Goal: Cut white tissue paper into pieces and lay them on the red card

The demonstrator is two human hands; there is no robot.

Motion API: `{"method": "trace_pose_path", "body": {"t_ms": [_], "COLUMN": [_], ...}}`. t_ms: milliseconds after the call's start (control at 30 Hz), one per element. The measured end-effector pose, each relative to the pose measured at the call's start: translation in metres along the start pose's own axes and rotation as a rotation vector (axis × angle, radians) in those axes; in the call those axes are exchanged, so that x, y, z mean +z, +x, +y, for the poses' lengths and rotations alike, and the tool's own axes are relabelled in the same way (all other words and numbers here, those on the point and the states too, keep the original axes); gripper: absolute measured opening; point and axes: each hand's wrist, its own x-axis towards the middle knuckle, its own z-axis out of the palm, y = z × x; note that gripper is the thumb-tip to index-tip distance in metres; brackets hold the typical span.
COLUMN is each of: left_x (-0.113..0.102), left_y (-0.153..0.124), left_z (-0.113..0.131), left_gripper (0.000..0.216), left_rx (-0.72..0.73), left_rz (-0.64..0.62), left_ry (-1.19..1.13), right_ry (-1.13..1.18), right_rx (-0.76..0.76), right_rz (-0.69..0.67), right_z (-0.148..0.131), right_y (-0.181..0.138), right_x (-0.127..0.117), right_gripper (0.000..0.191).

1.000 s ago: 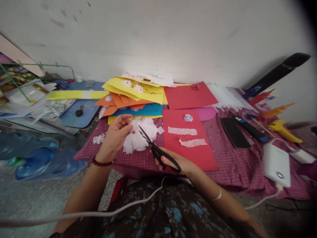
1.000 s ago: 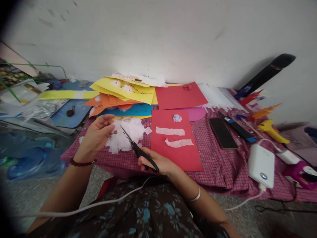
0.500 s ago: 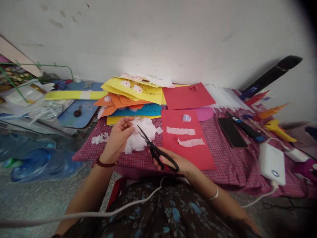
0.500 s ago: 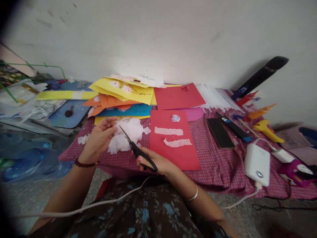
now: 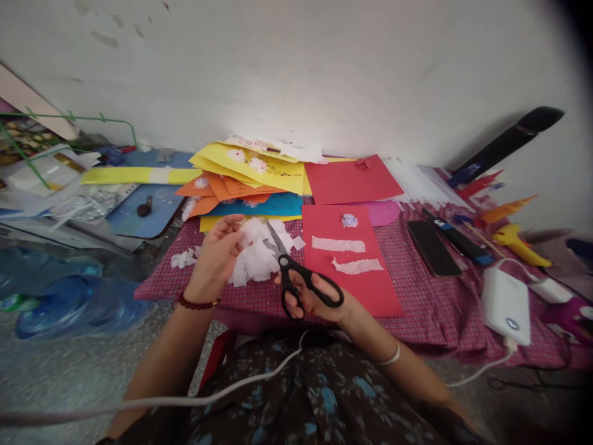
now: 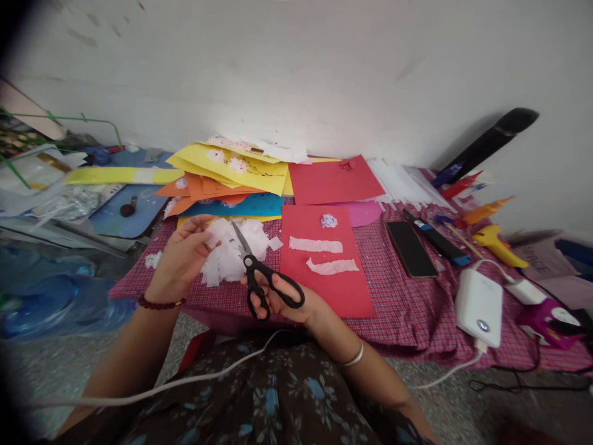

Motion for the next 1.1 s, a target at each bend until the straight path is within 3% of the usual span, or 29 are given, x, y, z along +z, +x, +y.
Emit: {"method": "trace_pose_path", "body": {"t_ms": [133, 333, 500, 700, 833, 967, 1100], "left_x": [0.002, 0.016, 0.025, 0.008, -0.007, -0.004, 0.015], "left_y": [0.001, 0.0, 0.006, 0.024, 0.032, 0.031, 0.026], "left_z": [0.005, -0.005, -0.008, 0.0, 0.001, -0.004, -0.004], "left_gripper": [0.03, 0.031, 0.023, 0.023, 0.024, 0.024, 0.028], "left_rx": [-0.111, -0.234, -0.138, 0.081, 0.165, 0.128, 0.093], "left_rz": [-0.033, -0.146, -0.125, 0.128, 0.221, 0.215, 0.077], "left_ry": [-0.208, -0.261, -0.205, -0.124, -0.087, -0.043, -0.064], "right_ry": [0.288, 0.338, 0.311, 0.323, 0.296, 0.309, 0.24], "right_rx": [0.034, 0.06, 0.069, 0.007, 0.008, 0.005, 0.008], "right_rz": [-0.148, -0.149, -0.104, -0.069, -0.033, -0.058, -0.059], "right_z": [-0.001, 0.004, 0.004, 0.0, 0.0, -0.005, -0.018], "right_y": [0.006, 0.021, 0.022, 0.012, 0.007, 0.008, 0.012], "right_x": [0.002, 0.005, 0.005, 0.001, -0.003, -0.003, -0.002], "right_gripper": [0.077, 0.085, 0.084, 0.082, 0.082, 0.082, 0.077]}}
